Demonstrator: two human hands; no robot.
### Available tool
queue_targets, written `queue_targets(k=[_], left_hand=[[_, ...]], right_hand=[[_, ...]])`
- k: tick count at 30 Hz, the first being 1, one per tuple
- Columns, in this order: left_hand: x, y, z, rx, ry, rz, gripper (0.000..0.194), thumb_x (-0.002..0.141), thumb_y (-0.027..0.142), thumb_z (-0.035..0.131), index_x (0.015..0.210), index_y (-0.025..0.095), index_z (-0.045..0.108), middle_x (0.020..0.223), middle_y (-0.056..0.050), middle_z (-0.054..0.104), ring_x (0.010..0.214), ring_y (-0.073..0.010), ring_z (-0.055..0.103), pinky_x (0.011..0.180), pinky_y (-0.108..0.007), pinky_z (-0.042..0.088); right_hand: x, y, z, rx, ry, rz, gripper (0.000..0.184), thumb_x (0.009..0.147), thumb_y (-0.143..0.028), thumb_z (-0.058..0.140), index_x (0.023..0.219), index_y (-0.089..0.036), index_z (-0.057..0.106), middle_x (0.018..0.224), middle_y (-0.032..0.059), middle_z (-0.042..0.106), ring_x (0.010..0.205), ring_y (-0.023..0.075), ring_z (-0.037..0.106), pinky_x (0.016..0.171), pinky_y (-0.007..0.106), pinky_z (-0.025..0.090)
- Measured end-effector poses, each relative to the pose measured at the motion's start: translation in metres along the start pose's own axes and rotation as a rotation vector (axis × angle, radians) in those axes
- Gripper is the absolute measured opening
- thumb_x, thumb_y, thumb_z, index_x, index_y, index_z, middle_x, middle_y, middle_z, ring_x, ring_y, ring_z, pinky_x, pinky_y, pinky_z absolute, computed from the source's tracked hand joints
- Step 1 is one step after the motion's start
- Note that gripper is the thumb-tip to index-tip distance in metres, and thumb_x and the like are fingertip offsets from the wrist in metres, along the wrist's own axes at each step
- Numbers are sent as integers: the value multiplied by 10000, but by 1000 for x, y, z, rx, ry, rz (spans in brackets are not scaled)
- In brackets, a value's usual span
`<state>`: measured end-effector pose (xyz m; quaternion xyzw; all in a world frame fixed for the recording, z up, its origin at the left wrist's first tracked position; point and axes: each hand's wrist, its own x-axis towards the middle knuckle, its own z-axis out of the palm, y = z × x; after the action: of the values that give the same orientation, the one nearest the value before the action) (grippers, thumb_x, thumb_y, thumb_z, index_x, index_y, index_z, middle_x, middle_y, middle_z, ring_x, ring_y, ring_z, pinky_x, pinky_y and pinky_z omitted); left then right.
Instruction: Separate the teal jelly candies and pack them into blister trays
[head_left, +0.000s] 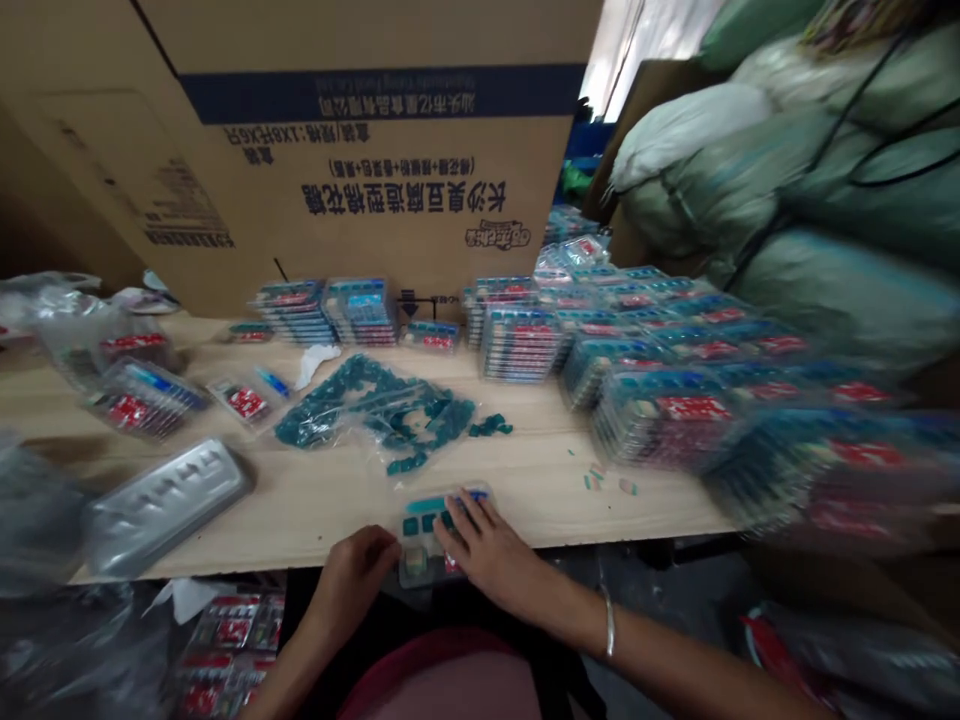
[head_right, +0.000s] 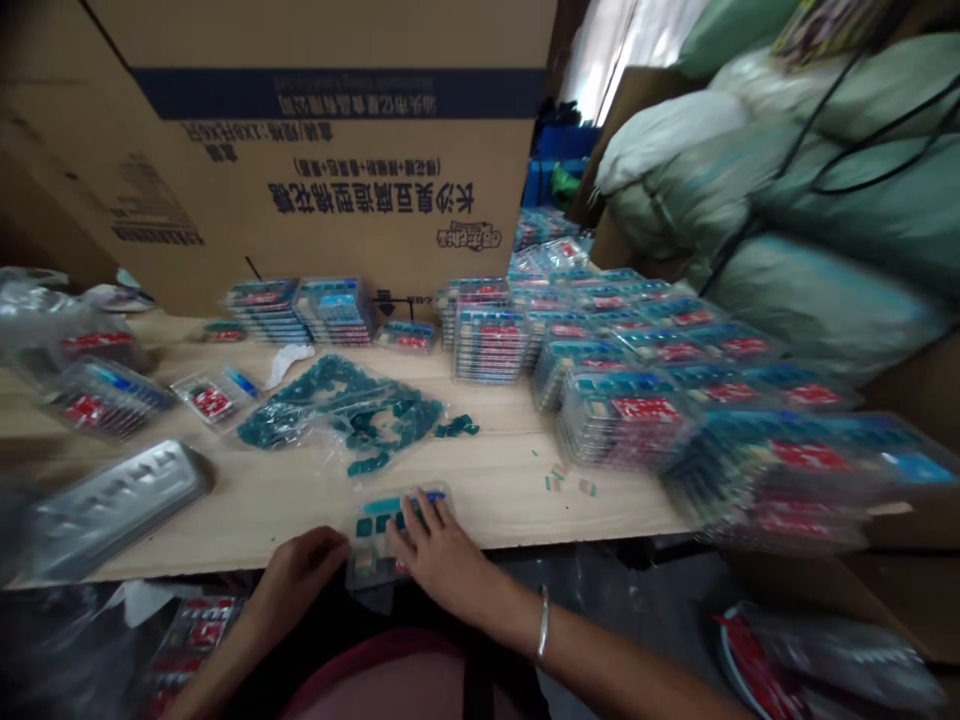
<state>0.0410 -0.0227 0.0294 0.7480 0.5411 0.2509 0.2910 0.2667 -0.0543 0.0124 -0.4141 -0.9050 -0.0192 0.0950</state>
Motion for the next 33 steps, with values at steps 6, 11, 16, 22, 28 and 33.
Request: queue_targets(k=[6,11,16,22,28,33], left_hand=[[65,-10,-6,451,293,350,417,745,339,618,1135,199,566,1242,-142,565,1171,-333,483,929,-494,403],[74,-33,-4,499,130,355,123,825,250,510,900,201,595,1051,-92,635,979,-256,568,855,-436,446],[60,-41,-4,355,191,378,63,821,206,502,806,205,563,936,-69,626,903,-215,567,778,-354,475],[60,-33,-4,380,165,320,33,804,185,512,787,201,536,897,-69,606,869,-214,557,764,-365,473],[57,-25,-1,362,120,230,69,775,191,537,844,192,538,937,-79,603,906,-226,544,797,-390,471],[54,-35,-15,258,230,327,230,794,222,532,1021,187,532,955,-77,620,915,-204,561,802,-344,482]], right_hand=[[-10,17,-46,225,51,53,561,782,-71,493,1333,-143,418,1308,160,534,1183,250,527,957,382,475],[37,75,-83,326,364,181,534,812,-99,444,1338,-189,419,1261,101,580,1116,205,573,922,343,482],[157,139,-63,93,265,266,477,843,-129,459,1313,-212,456,1313,77,534,1159,211,514,942,326,434],[261,197,-20,-7,135,489,540,881,-257,482,1379,-93,354,1385,232,406,1246,314,409,982,444,361],[277,235,14,-43,-47,626,670,892,-524,391,1411,-110,302,1470,210,283,1344,335,260,1033,501,273],[267,231,13,-52,-7,635,675,889,-481,415,1419,-89,270,1485,219,238,1365,333,211,1044,512,250]])
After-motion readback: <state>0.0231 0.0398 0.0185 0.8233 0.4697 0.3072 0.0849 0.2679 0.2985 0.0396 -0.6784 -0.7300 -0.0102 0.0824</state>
